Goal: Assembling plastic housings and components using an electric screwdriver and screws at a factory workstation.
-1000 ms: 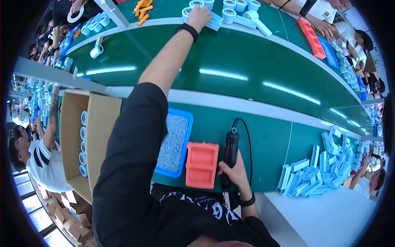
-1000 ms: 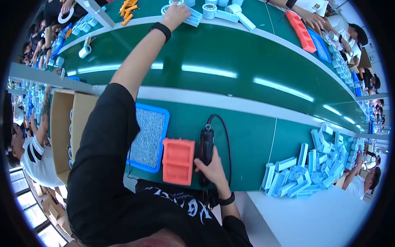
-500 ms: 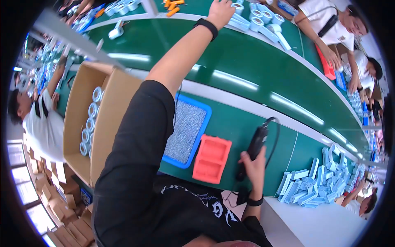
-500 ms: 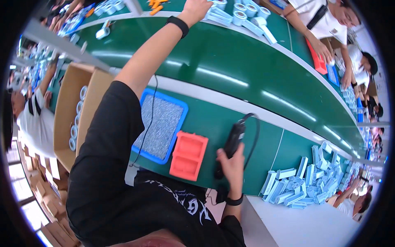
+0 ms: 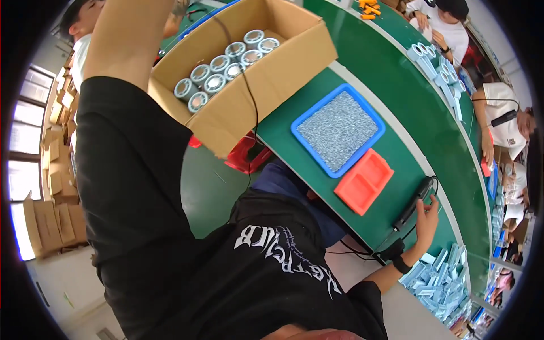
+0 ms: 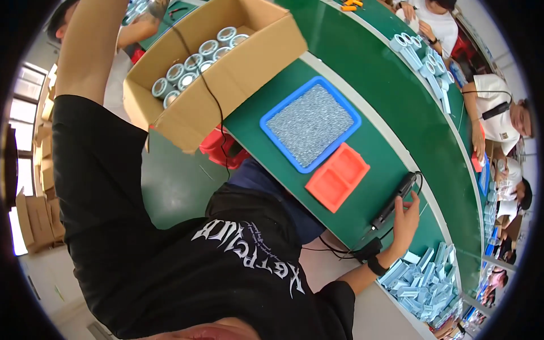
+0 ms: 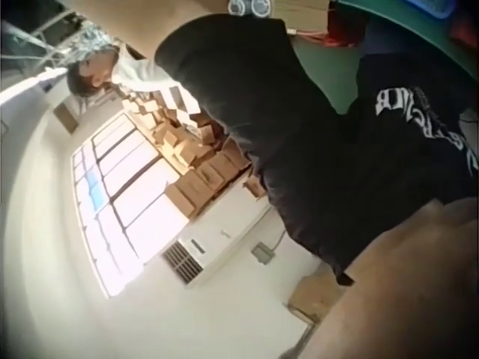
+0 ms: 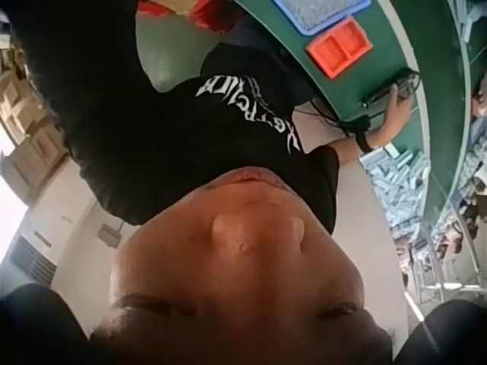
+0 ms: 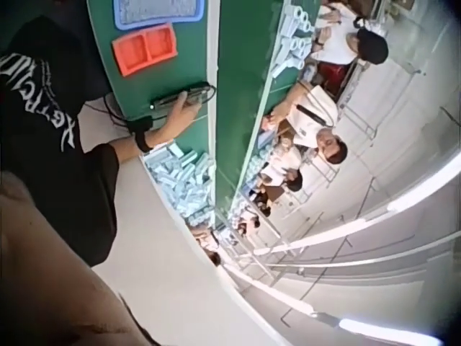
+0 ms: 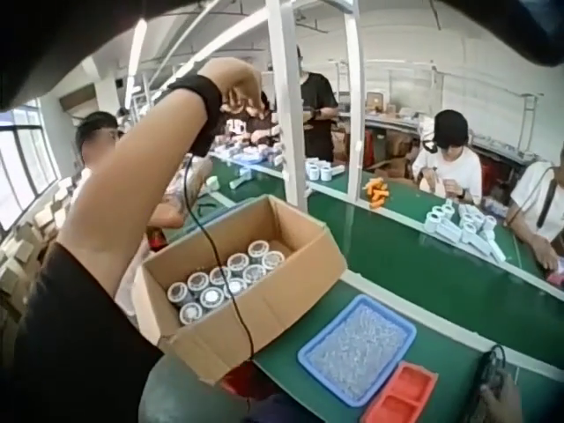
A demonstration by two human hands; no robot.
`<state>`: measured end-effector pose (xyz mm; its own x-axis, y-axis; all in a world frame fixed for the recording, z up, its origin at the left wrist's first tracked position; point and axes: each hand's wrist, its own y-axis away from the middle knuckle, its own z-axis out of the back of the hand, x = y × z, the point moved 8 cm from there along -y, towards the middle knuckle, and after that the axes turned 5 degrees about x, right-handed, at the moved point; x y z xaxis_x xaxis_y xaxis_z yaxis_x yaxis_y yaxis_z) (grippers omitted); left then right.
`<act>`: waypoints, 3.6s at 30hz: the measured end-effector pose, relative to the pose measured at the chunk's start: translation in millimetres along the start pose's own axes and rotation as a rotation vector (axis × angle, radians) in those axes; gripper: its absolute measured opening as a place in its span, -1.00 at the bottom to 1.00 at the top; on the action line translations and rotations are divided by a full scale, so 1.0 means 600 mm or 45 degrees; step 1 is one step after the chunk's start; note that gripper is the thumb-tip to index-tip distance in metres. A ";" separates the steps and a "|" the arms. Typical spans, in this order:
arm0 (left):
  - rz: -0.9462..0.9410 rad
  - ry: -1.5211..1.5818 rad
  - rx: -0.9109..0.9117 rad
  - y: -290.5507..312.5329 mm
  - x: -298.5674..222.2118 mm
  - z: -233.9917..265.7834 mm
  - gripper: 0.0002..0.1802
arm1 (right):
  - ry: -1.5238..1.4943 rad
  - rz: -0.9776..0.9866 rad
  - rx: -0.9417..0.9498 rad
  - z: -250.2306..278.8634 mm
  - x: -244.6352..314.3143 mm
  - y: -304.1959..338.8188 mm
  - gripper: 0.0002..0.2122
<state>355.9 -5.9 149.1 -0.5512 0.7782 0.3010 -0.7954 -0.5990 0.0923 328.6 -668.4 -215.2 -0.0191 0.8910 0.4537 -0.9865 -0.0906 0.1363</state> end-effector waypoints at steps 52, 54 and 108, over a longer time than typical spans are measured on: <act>-1.000 1.497 -0.033 -0.056 -0.044 -0.349 -0.48 | -0.773 0.391 -0.017 -0.058 0.200 0.249 -0.74; -0.722 1.544 -0.283 -0.018 0.033 -0.284 -0.46 | -0.827 0.449 -0.024 -0.059 0.202 0.251 -0.71; -1.519 1.382 0.149 0.500 -0.540 -0.518 -0.33 | -0.175 0.552 0.346 -0.117 0.256 0.045 -0.64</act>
<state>217.4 -379.1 -215.9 0.3852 0.5159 -0.7652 -0.8847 0.4424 -0.1470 287.8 -503.1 -203.6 -0.3761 0.6813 0.6280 -0.8149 -0.5658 0.1258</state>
